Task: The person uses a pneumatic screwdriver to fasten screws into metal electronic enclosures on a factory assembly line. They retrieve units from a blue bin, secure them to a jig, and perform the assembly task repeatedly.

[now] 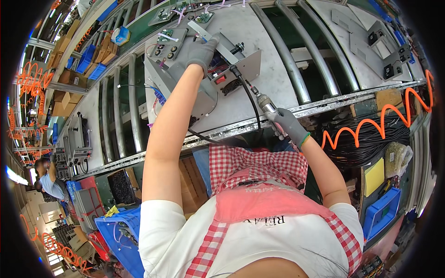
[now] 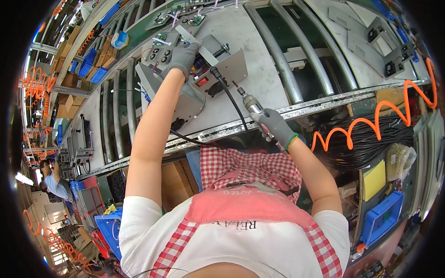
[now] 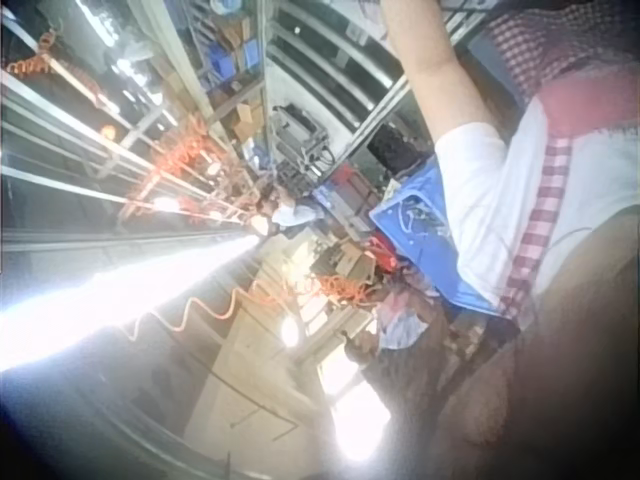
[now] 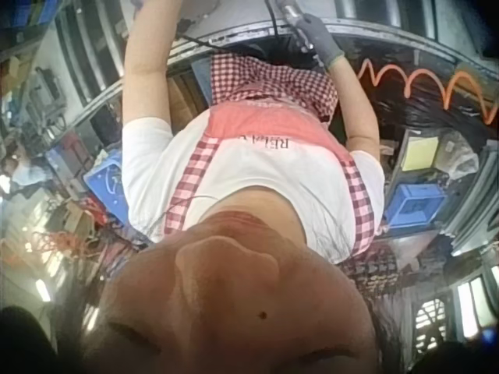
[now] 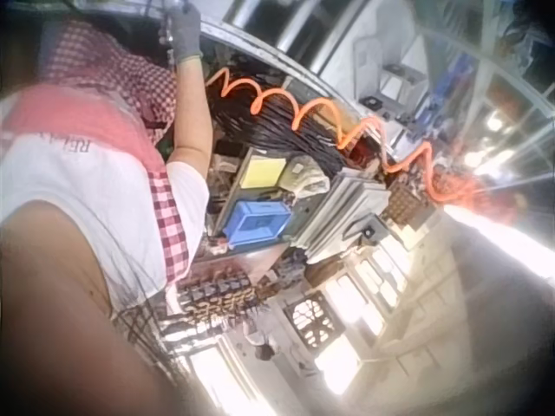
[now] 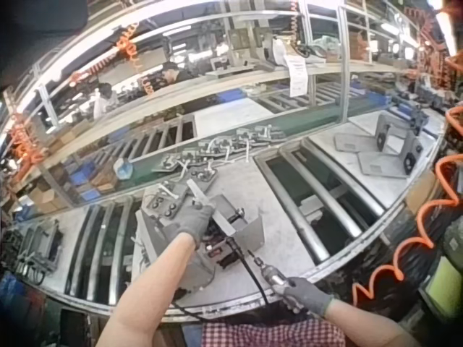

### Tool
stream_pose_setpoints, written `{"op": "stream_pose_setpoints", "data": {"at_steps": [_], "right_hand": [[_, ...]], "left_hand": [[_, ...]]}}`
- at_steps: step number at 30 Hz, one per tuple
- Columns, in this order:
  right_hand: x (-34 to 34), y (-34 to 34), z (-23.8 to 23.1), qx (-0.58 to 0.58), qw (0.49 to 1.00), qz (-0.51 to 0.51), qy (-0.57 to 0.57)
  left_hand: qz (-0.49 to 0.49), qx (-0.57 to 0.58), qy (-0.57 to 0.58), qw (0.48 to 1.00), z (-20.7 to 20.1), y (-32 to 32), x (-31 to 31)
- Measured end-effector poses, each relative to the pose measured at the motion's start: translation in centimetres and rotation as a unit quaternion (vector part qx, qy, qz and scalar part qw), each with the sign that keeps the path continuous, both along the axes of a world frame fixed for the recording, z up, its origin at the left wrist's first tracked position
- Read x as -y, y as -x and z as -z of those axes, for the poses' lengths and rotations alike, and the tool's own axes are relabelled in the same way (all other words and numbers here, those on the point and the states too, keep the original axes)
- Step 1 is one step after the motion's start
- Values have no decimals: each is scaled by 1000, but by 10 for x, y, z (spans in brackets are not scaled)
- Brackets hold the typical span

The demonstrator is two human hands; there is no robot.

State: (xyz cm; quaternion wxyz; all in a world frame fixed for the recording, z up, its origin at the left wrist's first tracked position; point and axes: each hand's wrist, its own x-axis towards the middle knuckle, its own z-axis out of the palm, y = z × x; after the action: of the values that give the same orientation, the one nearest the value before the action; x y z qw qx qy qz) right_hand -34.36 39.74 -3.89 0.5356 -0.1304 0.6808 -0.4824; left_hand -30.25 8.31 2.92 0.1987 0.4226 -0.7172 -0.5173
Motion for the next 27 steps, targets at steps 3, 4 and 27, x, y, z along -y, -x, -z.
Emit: {"op": "stream_pose_setpoints", "data": {"at_steps": [3,4,27], "right_hand": [[1,-2,2,7,1000,-7,13],[-1,-4,2,10,1000,-9,14],[-66,-86,-68,-16,985,-101,135]], "left_hand": [[5,-12,33,999,10,1,10],[5,-9,45,999,11,2,10],[2,-352,-395,848,-39,-214,-136]]}}
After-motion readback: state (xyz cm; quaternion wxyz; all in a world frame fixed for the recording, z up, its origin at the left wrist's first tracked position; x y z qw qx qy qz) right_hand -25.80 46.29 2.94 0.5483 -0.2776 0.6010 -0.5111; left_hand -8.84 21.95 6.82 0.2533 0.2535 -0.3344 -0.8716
